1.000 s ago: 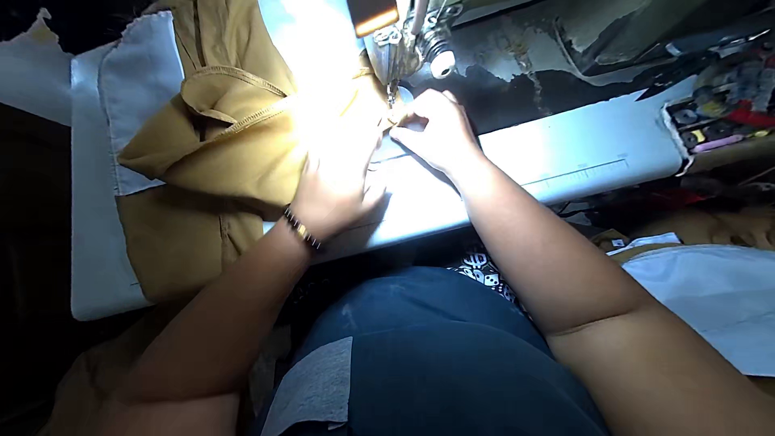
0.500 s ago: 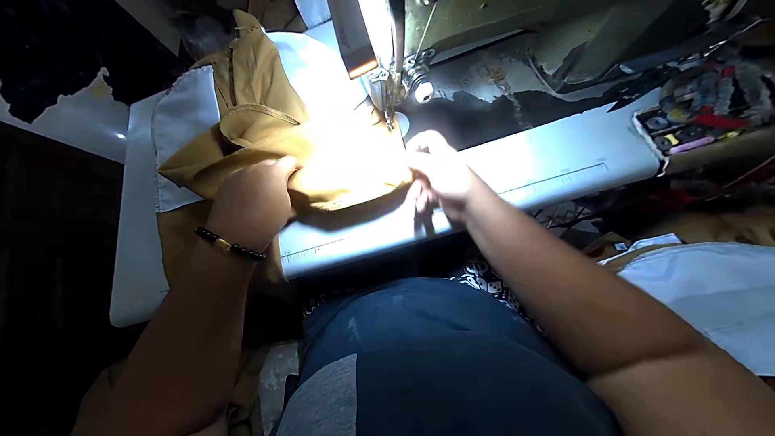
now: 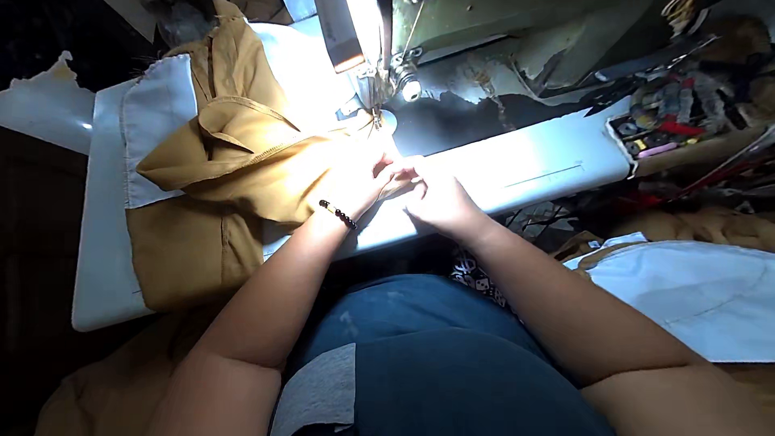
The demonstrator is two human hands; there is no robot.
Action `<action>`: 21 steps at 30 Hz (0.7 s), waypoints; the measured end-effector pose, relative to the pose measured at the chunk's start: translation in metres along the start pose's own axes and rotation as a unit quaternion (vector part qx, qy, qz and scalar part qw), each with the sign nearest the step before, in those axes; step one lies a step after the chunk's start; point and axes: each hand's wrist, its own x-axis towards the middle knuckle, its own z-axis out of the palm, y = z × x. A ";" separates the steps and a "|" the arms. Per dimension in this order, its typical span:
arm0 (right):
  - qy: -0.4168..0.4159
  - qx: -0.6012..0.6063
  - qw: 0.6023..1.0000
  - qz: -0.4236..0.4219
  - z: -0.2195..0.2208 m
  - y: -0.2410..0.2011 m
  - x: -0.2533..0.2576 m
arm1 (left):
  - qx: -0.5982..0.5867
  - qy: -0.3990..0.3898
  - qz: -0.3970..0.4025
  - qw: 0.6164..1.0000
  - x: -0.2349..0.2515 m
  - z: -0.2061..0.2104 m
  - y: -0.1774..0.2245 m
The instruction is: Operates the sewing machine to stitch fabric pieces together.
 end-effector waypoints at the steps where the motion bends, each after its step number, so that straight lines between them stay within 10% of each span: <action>1: 0.008 -0.096 0.993 -0.069 0.000 0.005 0.005 | 0.012 -0.004 0.009 1.000 -0.001 0.000 -0.001; 5: 0.055 -0.218 0.942 -0.249 0.007 0.031 0.011 | 0.094 -0.002 0.069 0.993 -0.009 -0.004 0.003; 12: 0.112 -0.171 0.939 -0.278 0.005 0.039 0.007 | 0.135 0.064 0.293 0.944 -0.026 -0.004 -0.004; 21: 0.118 -0.185 0.936 -0.276 0.001 0.037 0.008 | 0.213 0.024 0.247 0.945 0.018 -0.002 0.010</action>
